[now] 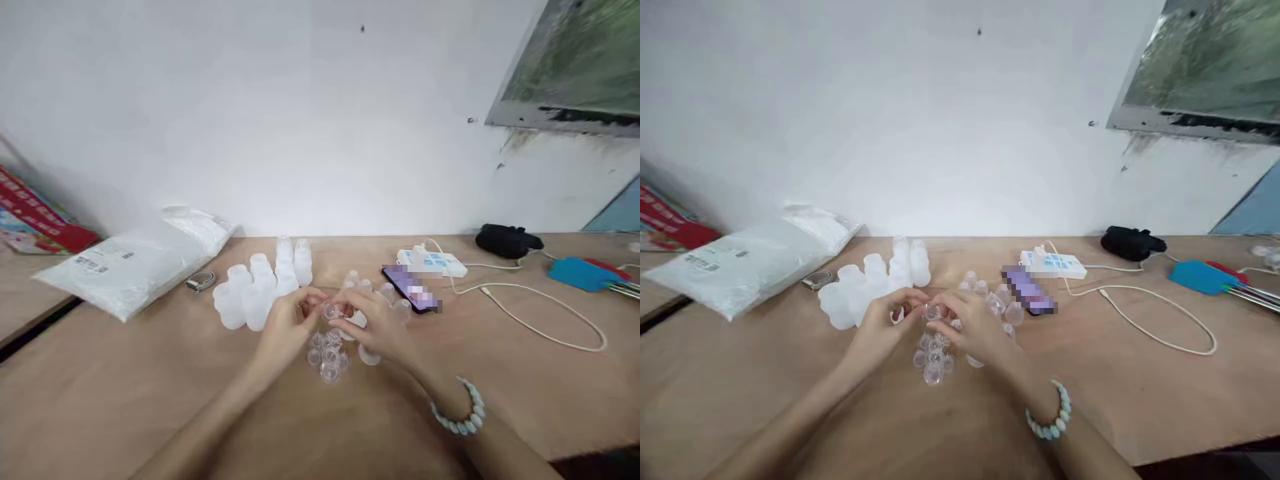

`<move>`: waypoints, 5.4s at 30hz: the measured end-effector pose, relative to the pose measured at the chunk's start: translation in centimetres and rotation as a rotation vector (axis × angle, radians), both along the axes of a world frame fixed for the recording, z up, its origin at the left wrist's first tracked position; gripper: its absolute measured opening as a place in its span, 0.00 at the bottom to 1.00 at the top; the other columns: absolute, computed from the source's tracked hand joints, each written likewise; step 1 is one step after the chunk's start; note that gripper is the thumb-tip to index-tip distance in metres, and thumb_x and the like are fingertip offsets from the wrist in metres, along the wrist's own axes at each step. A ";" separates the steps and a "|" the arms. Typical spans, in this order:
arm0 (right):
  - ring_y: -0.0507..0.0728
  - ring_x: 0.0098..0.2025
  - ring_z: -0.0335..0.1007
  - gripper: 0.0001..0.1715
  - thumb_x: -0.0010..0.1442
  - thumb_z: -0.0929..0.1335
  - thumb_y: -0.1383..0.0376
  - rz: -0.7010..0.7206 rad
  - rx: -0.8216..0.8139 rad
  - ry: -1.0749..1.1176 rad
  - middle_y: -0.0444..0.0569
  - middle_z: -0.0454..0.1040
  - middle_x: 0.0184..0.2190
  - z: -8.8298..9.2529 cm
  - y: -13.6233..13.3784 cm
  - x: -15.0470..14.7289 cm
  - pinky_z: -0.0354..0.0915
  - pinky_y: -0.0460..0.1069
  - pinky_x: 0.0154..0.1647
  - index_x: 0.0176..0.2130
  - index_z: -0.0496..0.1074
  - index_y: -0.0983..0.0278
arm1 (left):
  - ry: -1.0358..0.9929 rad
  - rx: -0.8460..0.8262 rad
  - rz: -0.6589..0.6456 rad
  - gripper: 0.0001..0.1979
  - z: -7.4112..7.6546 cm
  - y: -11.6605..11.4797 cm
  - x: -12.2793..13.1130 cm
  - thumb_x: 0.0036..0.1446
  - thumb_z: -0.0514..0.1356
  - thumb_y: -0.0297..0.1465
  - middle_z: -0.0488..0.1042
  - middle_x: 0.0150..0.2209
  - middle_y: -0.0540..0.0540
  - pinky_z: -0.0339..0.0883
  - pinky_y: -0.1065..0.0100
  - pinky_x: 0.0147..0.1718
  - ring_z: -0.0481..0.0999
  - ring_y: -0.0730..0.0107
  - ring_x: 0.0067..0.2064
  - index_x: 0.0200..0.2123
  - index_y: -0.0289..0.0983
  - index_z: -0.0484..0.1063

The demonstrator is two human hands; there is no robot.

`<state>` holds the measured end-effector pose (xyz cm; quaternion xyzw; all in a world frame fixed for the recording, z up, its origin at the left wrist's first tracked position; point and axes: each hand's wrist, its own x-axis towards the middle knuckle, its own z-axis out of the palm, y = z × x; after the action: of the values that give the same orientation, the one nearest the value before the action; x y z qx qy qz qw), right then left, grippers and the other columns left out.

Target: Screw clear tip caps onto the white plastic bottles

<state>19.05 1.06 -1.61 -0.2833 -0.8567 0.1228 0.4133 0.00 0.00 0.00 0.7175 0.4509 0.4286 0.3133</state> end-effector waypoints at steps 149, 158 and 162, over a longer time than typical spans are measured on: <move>0.57 0.42 0.67 0.23 0.52 0.78 0.55 0.546 -0.723 0.483 0.49 0.71 0.44 2.1 0.1 5.2 0.65 0.47 0.40 0.46 0.78 0.58 | -0.542 -1.076 -1.042 0.34 -3.0 -2.1 0.2 0.46 0.65 0.57 0.72 0.19 0.50 0.63 0.71 0.17 0.68 0.71 0.16 0.43 0.34 0.68; 0.55 0.38 0.71 0.21 0.54 0.78 0.57 0.350 -0.755 0.691 0.48 0.75 0.43 1.7 0.8 6.1 0.68 0.46 0.38 0.47 0.78 0.59 | -0.309 -0.341 -0.459 0.31 3.7 0.2 -0.9 0.54 0.63 0.52 0.75 0.49 0.41 0.65 0.61 0.49 0.71 0.55 0.52 0.54 0.39 0.68; 0.55 0.38 0.71 0.20 0.55 0.77 0.57 0.322 -0.762 0.700 0.48 0.77 0.39 2.0 0.8 6.0 0.67 0.46 0.39 0.47 0.78 0.59 | 0.127 -0.125 -0.241 0.19 6.7 3.6 -0.5 0.55 0.62 0.45 0.76 0.46 0.44 0.65 0.60 0.45 0.73 0.55 0.49 0.45 0.40 0.72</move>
<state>25.04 1.91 0.35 -0.2202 -0.5950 0.5738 0.5179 -0.48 3.61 6.67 0.7712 0.4063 0.3125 0.3775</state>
